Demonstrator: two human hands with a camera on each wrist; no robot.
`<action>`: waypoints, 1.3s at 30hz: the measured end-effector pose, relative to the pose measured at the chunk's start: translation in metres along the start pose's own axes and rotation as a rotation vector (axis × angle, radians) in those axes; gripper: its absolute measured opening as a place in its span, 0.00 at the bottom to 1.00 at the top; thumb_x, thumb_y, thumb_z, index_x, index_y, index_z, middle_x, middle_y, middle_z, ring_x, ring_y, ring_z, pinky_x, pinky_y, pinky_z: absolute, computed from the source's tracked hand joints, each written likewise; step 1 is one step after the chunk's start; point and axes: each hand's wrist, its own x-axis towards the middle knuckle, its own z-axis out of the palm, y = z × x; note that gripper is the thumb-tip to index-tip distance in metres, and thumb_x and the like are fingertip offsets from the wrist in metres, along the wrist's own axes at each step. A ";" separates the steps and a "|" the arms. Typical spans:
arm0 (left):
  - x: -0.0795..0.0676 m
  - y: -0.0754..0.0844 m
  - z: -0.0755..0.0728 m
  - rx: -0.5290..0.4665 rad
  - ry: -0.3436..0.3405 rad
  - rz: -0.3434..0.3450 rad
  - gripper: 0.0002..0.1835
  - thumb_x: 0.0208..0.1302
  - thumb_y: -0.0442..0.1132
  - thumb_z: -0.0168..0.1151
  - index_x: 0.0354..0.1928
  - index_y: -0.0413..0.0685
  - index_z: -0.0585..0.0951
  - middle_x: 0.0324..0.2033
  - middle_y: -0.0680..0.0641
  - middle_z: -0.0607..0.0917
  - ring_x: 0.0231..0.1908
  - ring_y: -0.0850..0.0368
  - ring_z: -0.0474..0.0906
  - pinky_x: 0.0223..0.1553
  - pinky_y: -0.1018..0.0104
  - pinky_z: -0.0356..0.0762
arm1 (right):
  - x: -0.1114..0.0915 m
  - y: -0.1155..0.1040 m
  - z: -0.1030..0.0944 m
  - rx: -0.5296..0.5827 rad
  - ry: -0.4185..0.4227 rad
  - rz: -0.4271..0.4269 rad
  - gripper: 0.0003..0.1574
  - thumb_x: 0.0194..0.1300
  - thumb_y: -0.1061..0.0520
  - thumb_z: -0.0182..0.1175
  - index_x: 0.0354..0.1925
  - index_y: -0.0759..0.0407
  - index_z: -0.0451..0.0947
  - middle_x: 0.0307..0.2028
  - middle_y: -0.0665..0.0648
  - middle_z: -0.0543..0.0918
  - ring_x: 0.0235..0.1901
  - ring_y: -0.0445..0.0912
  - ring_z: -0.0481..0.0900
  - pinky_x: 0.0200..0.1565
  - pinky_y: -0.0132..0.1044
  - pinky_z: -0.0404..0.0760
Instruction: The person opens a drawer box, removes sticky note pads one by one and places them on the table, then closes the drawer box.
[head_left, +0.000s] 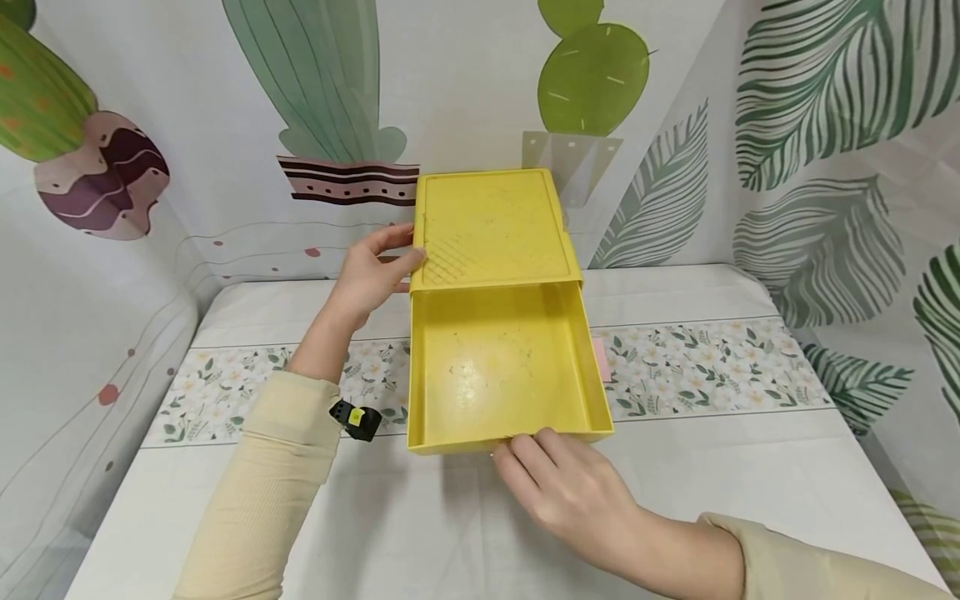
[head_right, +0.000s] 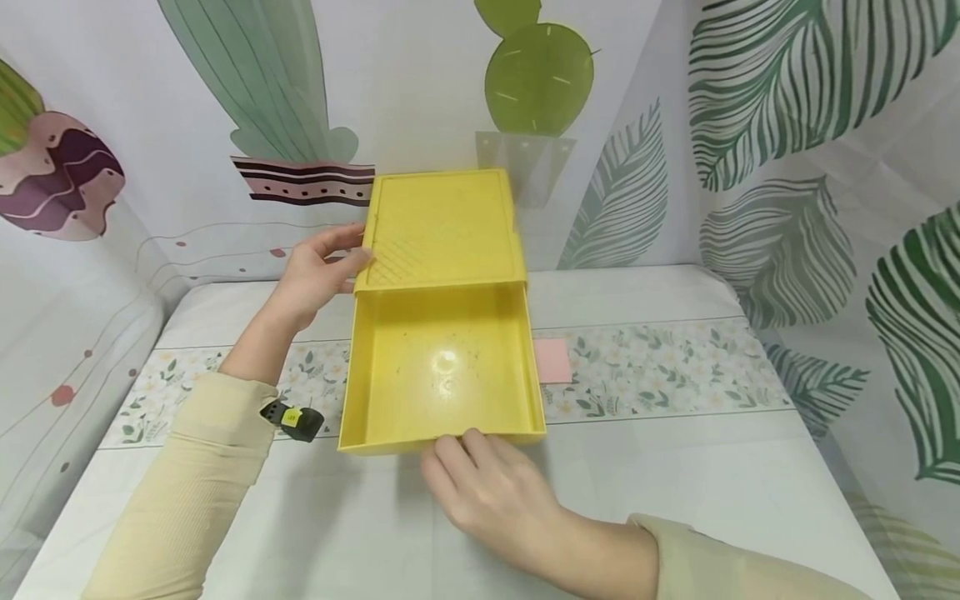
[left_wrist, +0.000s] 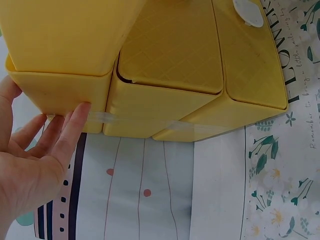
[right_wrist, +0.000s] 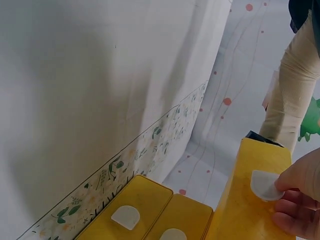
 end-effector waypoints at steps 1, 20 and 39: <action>0.000 0.000 0.000 0.000 0.001 -0.001 0.28 0.62 0.47 0.60 0.64 0.56 0.68 0.58 0.50 0.72 0.52 0.55 0.74 0.40 0.63 0.82 | 0.000 0.000 0.000 0.000 0.002 0.003 0.17 0.65 0.72 0.42 0.29 0.63 0.76 0.24 0.54 0.72 0.18 0.44 0.66 0.18 0.25 0.66; -0.001 0.002 0.000 -0.009 0.001 -0.010 0.28 0.62 0.46 0.60 0.64 0.55 0.67 0.58 0.49 0.72 0.52 0.55 0.75 0.39 0.63 0.82 | 0.004 0.009 0.013 0.051 -0.024 0.083 0.17 0.68 0.70 0.40 0.30 0.63 0.74 0.24 0.54 0.72 0.19 0.44 0.66 0.17 0.26 0.68; 0.000 0.001 0.000 0.003 0.007 -0.006 0.27 0.62 0.46 0.60 0.64 0.55 0.68 0.58 0.50 0.72 0.52 0.55 0.75 0.39 0.63 0.82 | 0.004 0.030 0.044 0.049 -0.094 0.179 0.13 0.68 0.67 0.44 0.31 0.62 0.75 0.26 0.55 0.74 0.21 0.46 0.69 0.17 0.27 0.67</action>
